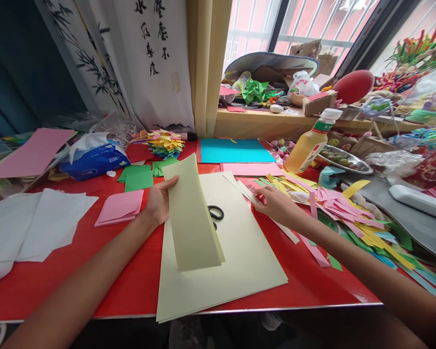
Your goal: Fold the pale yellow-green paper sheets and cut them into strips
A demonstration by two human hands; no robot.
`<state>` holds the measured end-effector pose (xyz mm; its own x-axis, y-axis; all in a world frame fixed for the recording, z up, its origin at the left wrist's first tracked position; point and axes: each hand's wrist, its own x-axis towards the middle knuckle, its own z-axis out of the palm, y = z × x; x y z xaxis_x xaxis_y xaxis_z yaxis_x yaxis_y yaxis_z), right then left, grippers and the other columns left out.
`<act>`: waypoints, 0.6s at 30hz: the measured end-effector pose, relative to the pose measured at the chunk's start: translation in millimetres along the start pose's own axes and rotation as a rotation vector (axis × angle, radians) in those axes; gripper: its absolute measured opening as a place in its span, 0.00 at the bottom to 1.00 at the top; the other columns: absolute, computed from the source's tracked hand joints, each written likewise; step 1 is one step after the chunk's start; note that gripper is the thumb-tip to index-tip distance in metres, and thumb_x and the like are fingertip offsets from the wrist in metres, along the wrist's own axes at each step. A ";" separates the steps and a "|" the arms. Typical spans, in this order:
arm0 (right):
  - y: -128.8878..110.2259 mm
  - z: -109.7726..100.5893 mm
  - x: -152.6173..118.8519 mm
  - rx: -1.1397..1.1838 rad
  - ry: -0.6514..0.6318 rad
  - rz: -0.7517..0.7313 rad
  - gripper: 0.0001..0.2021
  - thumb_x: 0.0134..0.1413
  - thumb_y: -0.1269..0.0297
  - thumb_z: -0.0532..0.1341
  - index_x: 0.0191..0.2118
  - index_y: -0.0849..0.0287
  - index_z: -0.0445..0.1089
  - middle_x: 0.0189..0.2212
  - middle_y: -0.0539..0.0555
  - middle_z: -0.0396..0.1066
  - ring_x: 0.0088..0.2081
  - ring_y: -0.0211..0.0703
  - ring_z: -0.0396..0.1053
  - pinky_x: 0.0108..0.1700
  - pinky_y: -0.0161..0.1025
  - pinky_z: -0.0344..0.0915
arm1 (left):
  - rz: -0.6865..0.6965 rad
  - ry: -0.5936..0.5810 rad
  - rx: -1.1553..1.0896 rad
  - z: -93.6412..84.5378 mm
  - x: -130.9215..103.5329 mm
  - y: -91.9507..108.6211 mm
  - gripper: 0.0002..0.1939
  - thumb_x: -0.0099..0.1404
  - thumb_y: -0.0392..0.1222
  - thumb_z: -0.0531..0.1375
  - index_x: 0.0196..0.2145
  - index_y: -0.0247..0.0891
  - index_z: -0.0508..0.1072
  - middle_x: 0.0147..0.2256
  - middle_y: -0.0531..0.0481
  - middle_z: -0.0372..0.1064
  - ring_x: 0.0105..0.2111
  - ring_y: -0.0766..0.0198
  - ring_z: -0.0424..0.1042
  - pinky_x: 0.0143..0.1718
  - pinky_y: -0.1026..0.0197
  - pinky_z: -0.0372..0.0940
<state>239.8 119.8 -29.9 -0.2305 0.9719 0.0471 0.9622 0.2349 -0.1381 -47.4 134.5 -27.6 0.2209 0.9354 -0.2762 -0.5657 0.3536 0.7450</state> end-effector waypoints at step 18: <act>3.7 -47.2 7.8 -0.123 0.284 0.143 0.05 0.47 0.73 0.53 0.31 0.60 0.65 0.28 0.55 0.68 0.29 0.42 0.64 0.29 0.36 0.55 | -0.005 -0.012 0.004 -1.8 2.0 -0.8 0.10 0.55 0.39 0.56 0.33 0.32 0.73 0.27 0.48 0.73 0.25 0.59 0.72 0.29 0.56 0.68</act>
<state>248.4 127.6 16.6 -0.0585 0.9484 0.3116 0.9961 0.0760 -0.0441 -47.9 136.2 -29.9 0.2328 0.9335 -0.2728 -0.5616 0.3581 0.7459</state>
